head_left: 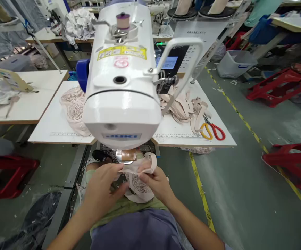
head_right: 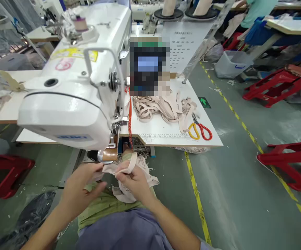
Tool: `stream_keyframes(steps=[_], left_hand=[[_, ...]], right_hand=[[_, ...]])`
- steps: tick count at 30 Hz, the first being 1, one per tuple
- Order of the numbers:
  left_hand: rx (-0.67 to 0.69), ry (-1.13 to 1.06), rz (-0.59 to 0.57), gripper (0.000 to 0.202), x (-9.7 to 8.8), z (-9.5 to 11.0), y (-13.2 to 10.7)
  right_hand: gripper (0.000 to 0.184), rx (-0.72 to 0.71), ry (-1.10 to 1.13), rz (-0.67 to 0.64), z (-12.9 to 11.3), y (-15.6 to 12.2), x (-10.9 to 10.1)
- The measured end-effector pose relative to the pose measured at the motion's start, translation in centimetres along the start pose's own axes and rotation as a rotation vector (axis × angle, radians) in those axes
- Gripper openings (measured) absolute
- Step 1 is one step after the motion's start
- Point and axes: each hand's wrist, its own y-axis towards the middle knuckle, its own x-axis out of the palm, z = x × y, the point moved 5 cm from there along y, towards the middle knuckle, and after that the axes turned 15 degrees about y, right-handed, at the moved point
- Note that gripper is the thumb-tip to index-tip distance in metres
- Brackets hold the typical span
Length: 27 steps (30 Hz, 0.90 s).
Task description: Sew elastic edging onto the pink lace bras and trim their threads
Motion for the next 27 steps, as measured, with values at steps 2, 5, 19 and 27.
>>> stream_keyframes(steps=[2, 5, 19, 27], left_hand=[[0.142, 0.030, 0.004, 0.031, 0.4, 1.3, 0.0], [0.293, 0.022, 0.072, 0.010, 0.7, 2.5, -0.2], [0.440, -0.067, 0.374, 0.011, -1.2, 2.4, -1.9], [0.471, -0.126, 0.311, 0.016, -1.1, 2.3, -1.9]], right_hand=[[0.009, -0.240, -0.153, -0.107, -1.3, -1.5, 0.9], [0.023, -0.507, -0.307, -0.248, -2.9, -3.3, 2.2], [0.011, -0.707, -0.409, -0.355, -4.7, -4.2, 3.7], [0.018, -0.621, -0.316, -0.362, -4.0, -4.4, 3.6]])
